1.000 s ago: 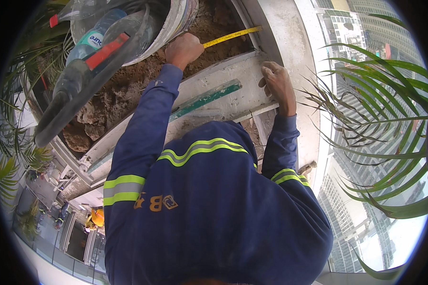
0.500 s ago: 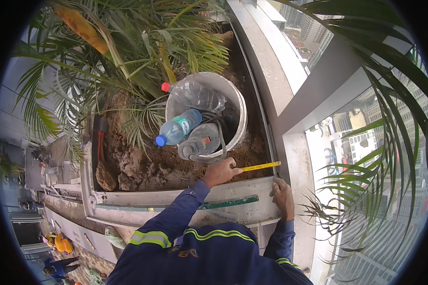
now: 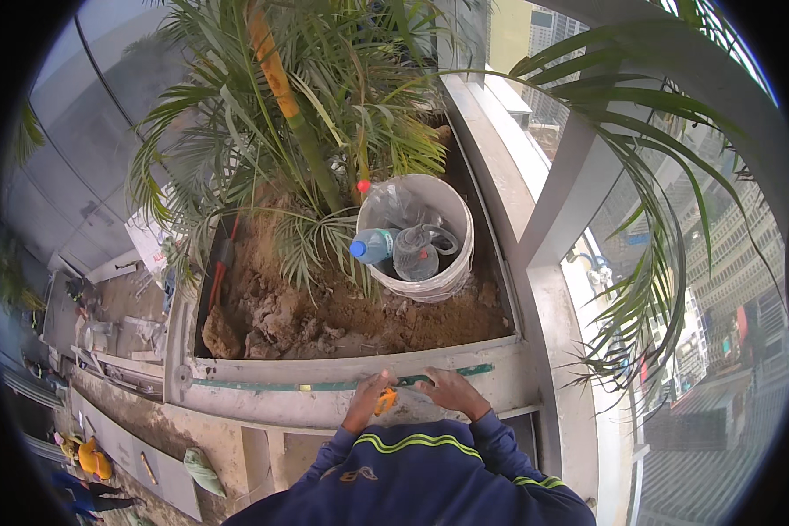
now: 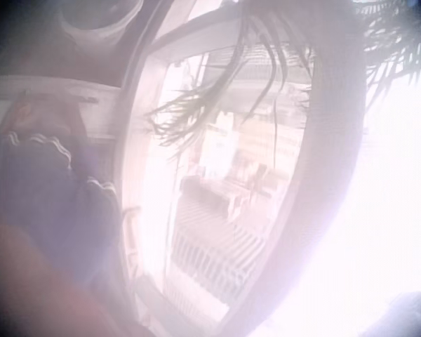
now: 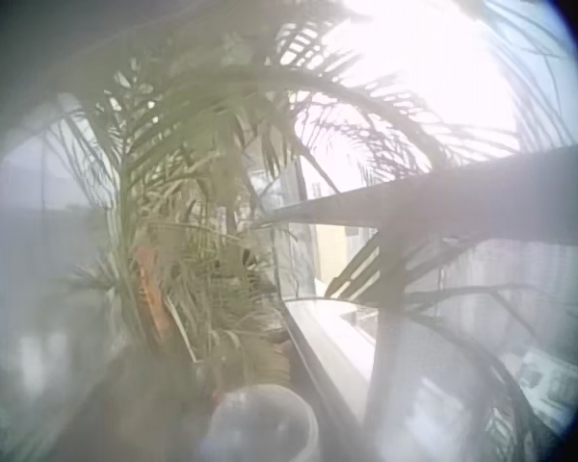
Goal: The person uses a spirit level and a tape measure to check and record dimensions along a curved concrete planter edge. They repeatedly reposition the level and measure different sections of the planter rim while working on a high-rise balcony.
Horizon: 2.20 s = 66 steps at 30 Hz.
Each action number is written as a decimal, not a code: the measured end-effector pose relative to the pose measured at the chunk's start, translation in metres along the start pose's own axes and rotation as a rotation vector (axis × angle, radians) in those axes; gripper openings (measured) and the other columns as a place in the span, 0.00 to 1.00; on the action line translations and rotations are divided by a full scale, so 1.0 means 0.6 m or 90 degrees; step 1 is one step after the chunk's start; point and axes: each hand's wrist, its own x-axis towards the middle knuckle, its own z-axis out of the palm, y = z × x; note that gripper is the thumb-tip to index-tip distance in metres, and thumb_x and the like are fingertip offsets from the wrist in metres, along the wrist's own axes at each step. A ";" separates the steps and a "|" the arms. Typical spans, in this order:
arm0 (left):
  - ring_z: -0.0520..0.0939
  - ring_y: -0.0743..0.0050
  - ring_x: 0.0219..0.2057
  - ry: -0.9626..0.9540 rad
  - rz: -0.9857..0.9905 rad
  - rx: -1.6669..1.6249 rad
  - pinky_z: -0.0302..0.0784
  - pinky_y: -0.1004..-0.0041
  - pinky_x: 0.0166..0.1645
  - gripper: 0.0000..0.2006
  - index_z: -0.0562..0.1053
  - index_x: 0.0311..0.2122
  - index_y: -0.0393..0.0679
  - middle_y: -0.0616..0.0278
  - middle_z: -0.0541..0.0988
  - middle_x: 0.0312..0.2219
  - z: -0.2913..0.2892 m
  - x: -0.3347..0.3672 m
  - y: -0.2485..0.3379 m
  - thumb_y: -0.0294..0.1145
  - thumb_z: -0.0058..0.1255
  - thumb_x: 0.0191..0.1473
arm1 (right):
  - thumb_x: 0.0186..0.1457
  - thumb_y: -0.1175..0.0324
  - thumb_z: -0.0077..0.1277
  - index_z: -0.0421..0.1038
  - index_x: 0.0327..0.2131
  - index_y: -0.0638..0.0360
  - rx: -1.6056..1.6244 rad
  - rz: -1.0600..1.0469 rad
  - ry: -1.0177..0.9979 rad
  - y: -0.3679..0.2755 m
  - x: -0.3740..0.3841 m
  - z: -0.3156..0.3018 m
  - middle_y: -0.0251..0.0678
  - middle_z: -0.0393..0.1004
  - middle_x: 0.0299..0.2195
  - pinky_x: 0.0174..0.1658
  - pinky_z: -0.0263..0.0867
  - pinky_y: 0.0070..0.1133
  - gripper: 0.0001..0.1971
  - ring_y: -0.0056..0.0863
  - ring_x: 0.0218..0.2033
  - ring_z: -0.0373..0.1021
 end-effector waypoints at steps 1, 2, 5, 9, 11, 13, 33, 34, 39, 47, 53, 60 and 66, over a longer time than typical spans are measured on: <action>0.78 0.72 0.45 -0.025 0.006 0.013 0.71 0.71 0.55 0.28 0.80 0.41 0.35 0.60 0.82 0.37 0.006 -0.002 0.003 0.56 0.46 0.67 | 0.63 0.56 0.51 0.73 0.47 0.66 -0.002 -0.063 0.018 0.017 0.001 0.016 0.56 0.77 0.44 0.48 0.70 0.42 0.20 0.55 0.46 0.74; 0.78 0.73 0.45 -0.042 -0.015 0.026 0.69 0.71 0.56 0.28 0.81 0.41 0.35 0.59 0.82 0.38 0.007 -0.011 0.004 0.56 0.46 0.67 | 0.63 0.56 0.51 0.74 0.47 0.65 0.014 -0.114 0.020 0.038 0.002 0.043 0.56 0.77 0.45 0.49 0.69 0.42 0.20 0.55 0.47 0.74; 0.78 0.80 0.28 -0.027 -0.005 0.046 0.73 0.78 0.35 0.28 0.78 0.39 0.37 0.66 0.78 0.26 -0.012 -0.052 0.022 0.58 0.45 0.67 | 0.59 0.65 0.49 0.75 0.46 0.65 -0.025 0.012 0.050 0.082 0.027 0.015 0.55 0.78 0.43 0.52 0.68 0.41 0.16 0.54 0.47 0.73; 0.81 0.73 0.23 0.009 0.000 -0.060 0.77 0.76 0.28 0.30 0.77 0.41 0.36 0.58 0.79 0.24 -0.049 -0.052 0.011 0.61 0.48 0.64 | 0.62 0.61 0.45 0.74 0.50 0.65 -0.124 0.177 0.338 0.266 0.079 -0.157 0.57 0.77 0.45 0.53 0.67 0.42 0.20 0.56 0.50 0.72; 0.82 0.72 0.23 0.039 -0.017 -0.053 0.77 0.76 0.28 0.30 0.77 0.41 0.35 0.56 0.79 0.24 -0.071 -0.059 0.004 0.61 0.48 0.64 | 0.63 0.58 0.46 0.73 0.50 0.66 -0.116 0.232 0.367 0.328 0.095 -0.199 0.58 0.77 0.45 0.54 0.67 0.43 0.22 0.57 0.51 0.72; 0.82 0.71 0.23 0.080 -0.039 -0.027 0.77 0.75 0.27 0.31 0.76 0.41 0.34 0.56 0.79 0.24 -0.096 -0.064 0.007 0.60 0.49 0.64 | 0.63 0.55 0.46 0.73 0.50 0.68 -0.069 0.245 0.347 0.344 0.131 -0.217 0.60 0.76 0.44 0.54 0.67 0.43 0.23 0.58 0.51 0.71; 0.83 0.71 0.25 0.121 -0.088 -0.103 0.78 0.75 0.31 0.33 0.77 0.42 0.35 0.56 0.81 0.25 -0.111 -0.032 -0.008 0.65 0.47 0.62 | 0.64 0.36 0.42 0.71 0.52 0.67 0.116 0.467 0.147 0.403 0.175 -0.219 0.44 0.74 0.43 0.57 0.64 0.33 0.37 0.37 0.51 0.70; 0.83 0.71 0.25 0.118 -0.094 -0.097 0.79 0.75 0.31 0.33 0.77 0.42 0.35 0.55 0.81 0.25 -0.109 -0.030 -0.004 0.64 0.47 0.63 | 0.64 0.36 0.42 0.70 0.53 0.67 0.127 0.469 0.144 0.411 0.173 -0.227 0.45 0.73 0.44 0.57 0.64 0.34 0.37 0.38 0.51 0.69; 0.82 0.71 0.26 0.122 -0.107 -0.096 0.79 0.74 0.32 0.33 0.77 0.42 0.34 0.56 0.80 0.25 -0.105 -0.031 -0.010 0.63 0.48 0.63 | 0.61 0.43 0.46 0.75 0.42 0.73 0.008 0.421 0.195 0.423 0.156 -0.225 0.51 0.80 0.33 0.50 0.68 0.35 0.33 0.48 0.42 0.77; 0.81 0.73 0.27 0.135 -0.092 -0.072 0.74 0.76 0.28 0.27 0.79 0.41 0.38 0.59 0.79 0.26 -0.103 -0.042 -0.016 0.57 0.43 0.67 | 0.56 0.64 0.53 0.80 0.36 0.68 -0.099 0.553 0.327 0.349 0.008 -0.140 0.58 0.80 0.33 0.45 0.72 0.40 0.14 0.56 0.41 0.77; 0.81 0.73 0.28 0.091 -0.097 -0.046 0.74 0.77 0.29 0.24 0.78 0.42 0.37 0.58 0.79 0.26 -0.090 -0.037 0.005 0.52 0.46 0.66 | 0.56 0.64 0.53 0.79 0.36 0.74 0.111 0.518 0.524 0.354 -0.005 -0.079 0.59 0.78 0.27 0.39 0.68 0.38 0.17 0.50 0.30 0.77; 0.82 0.72 0.27 0.100 -0.114 -0.024 0.74 0.77 0.29 0.24 0.78 0.42 0.36 0.57 0.79 0.26 -0.090 -0.028 0.020 0.52 0.48 0.65 | 0.58 0.67 0.55 0.80 0.31 0.73 0.159 0.484 0.585 0.387 -0.009 -0.062 0.35 0.74 0.18 0.23 0.63 0.22 0.14 0.21 0.18 0.68; 0.82 0.71 0.25 0.106 -0.105 -0.047 0.74 0.76 0.27 0.23 0.77 0.41 0.37 0.56 0.80 0.25 -0.103 -0.020 -0.005 0.53 0.49 0.65 | 0.57 0.67 0.55 0.81 0.31 0.72 0.200 0.441 0.580 0.377 -0.014 -0.067 0.37 0.76 0.19 0.24 0.65 0.22 0.13 0.22 0.18 0.69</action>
